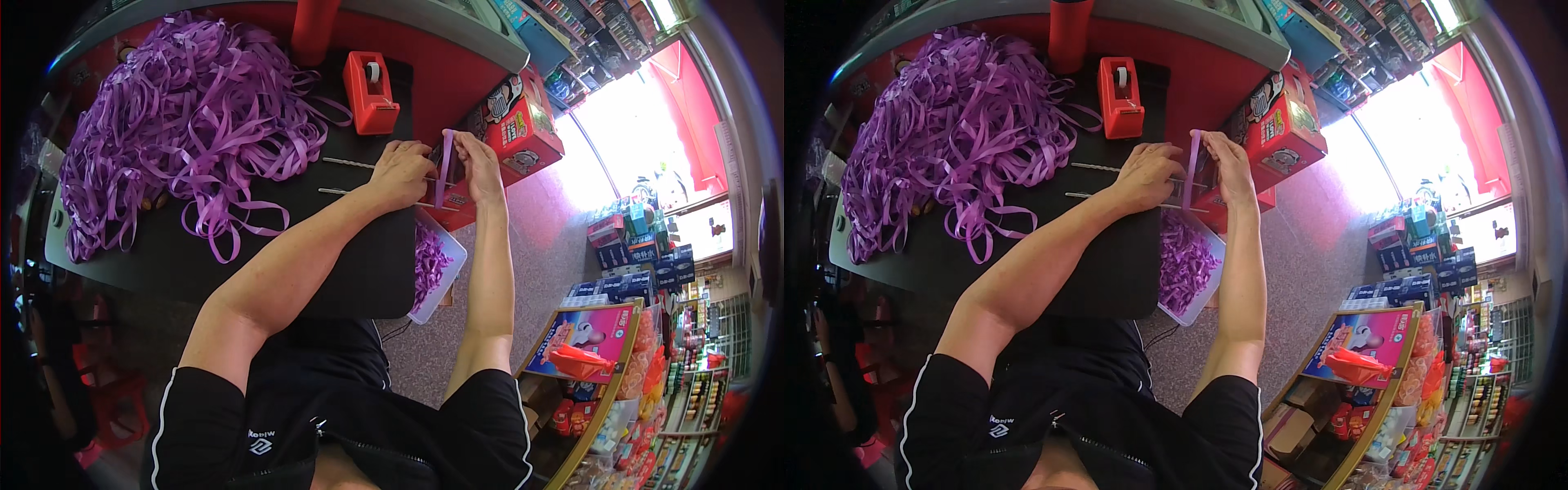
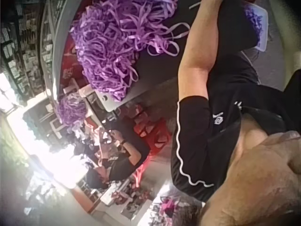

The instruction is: The recorder is assembling or sorting purple lanyards at a counter inside a shop.

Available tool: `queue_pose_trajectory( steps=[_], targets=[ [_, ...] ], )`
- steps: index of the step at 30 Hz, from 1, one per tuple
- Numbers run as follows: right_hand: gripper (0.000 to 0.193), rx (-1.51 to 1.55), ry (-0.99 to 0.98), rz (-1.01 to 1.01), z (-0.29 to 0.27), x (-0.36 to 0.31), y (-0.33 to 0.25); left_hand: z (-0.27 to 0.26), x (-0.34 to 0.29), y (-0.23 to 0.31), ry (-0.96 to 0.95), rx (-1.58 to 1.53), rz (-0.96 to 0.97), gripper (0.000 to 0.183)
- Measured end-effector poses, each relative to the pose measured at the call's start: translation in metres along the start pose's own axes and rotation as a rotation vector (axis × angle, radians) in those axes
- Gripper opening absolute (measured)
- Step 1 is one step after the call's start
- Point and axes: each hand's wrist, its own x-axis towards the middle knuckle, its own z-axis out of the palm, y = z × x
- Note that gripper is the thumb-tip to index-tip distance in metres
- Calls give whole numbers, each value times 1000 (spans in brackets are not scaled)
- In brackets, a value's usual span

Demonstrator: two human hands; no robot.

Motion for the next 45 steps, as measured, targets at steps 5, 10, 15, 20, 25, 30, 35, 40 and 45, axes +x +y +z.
queue_pose_trajectory(
  steps=[5,10,15,20,25,30,35,40,45],
  targets=[
    [35,-42,-35,108,-17,7,39,5,0,-4,43,-22,5,30],
    [32,-24,-23,235,-26,0,65,2,0,-1,40,-50,14,28],
    [30,-74,48,335,-18,-20,84,4,0,-2,46,-54,9,31],
    [32,-392,-135,74,-8,-64,78,3,0,-2,47,-56,26,33],
    [30,-202,13,287,1,-97,82,6,0,-3,5,9,51,35],
    [32,-324,-55,161,-11,-89,80,5,0,-3,-10,27,57,37],
    [38,-588,-28,-69,-37,-46,70,13,3,-3,85,-8,25,40],
    [35,-124,60,17,-22,-16,18,11,0,-2,80,38,-30,39],
    [26,108,44,-67,13,-21,-28,2,-2,-2,11,15,-21,35]
  ],
)
